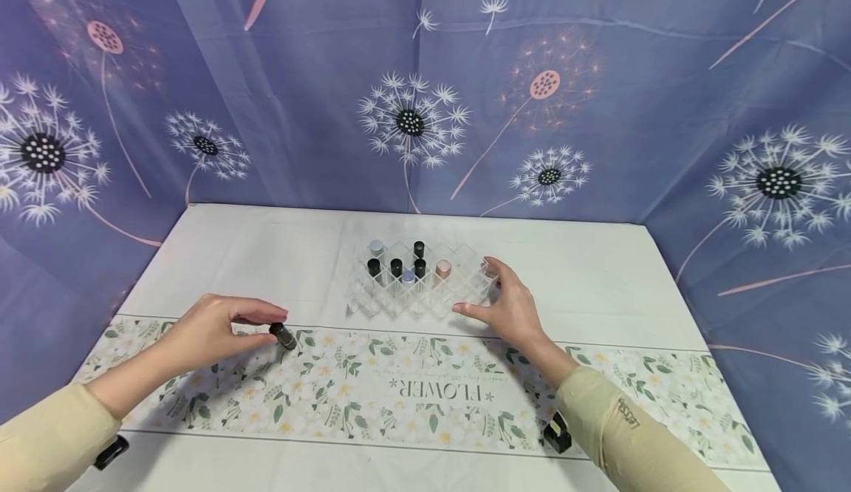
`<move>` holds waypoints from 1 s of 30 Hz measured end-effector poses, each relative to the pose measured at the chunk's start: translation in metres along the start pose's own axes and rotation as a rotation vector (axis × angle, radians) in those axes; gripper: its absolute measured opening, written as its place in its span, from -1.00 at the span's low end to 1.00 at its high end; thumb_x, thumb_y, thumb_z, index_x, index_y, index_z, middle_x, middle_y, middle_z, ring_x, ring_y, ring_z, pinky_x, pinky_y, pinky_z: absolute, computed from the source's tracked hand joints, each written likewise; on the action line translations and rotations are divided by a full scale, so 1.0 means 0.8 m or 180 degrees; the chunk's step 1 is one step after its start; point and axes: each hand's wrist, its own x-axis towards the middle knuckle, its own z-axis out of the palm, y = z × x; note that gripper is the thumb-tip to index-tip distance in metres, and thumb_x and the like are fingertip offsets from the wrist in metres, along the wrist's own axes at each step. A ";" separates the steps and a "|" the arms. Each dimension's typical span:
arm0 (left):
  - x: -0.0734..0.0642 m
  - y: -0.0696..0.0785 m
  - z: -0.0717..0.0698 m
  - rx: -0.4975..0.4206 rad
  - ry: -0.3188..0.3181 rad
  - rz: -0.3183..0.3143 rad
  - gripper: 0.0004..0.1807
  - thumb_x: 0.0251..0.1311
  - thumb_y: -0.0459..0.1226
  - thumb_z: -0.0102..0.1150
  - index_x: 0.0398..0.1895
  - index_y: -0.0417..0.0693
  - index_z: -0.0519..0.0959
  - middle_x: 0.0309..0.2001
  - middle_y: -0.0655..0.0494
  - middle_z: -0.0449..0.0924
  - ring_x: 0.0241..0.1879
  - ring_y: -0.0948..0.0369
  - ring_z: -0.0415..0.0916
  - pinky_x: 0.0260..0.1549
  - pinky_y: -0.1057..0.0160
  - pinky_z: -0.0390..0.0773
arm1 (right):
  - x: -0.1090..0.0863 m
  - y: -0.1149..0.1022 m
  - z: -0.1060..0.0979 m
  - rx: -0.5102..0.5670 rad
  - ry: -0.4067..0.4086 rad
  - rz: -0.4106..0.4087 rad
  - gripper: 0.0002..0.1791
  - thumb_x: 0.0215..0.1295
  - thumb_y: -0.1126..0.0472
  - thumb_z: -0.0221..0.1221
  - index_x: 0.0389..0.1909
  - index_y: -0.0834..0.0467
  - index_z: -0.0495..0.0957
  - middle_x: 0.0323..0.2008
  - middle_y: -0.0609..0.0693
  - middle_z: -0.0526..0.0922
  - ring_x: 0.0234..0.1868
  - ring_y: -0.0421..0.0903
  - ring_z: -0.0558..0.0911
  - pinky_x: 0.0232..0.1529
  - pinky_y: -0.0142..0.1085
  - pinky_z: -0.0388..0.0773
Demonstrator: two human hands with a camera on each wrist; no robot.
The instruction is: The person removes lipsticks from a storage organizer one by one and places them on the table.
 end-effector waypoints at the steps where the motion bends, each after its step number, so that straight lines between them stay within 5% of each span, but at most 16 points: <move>1: 0.000 0.001 0.000 -0.0001 -0.0008 -0.0017 -0.64 0.23 -0.23 0.58 0.10 0.01 0.80 0.01 0.20 0.83 -0.08 0.23 0.79 -0.07 0.17 0.81 | 0.000 0.000 0.000 0.0006 0.0002 -0.0002 0.21 0.08 -0.09 0.65 0.65 0.16 0.18 0.41 0.26 0.51 0.34 0.34 0.54 0.34 0.23 0.55; 17: 0.003 0.001 -0.005 0.0072 0.0011 -0.0145 -0.54 0.19 -0.23 0.60 0.18 -0.01 0.77 0.06 0.19 0.81 -0.01 0.15 0.78 0.02 0.08 0.80 | -0.001 0.002 0.000 0.0020 -0.0016 -0.0001 0.22 0.08 -0.14 0.64 0.65 0.14 0.19 0.42 0.24 0.51 0.34 0.32 0.54 0.34 0.23 0.55; 30: 0.035 0.016 -0.027 0.0103 0.0027 -0.0030 -0.46 0.18 -0.12 0.62 0.24 0.03 0.74 0.13 0.16 0.79 0.08 0.09 0.76 0.07 -0.03 0.77 | -0.001 0.001 -0.001 0.0026 -0.0026 0.0008 0.23 0.07 -0.15 0.64 0.65 0.15 0.19 0.43 0.25 0.50 0.37 0.34 0.53 0.37 0.23 0.54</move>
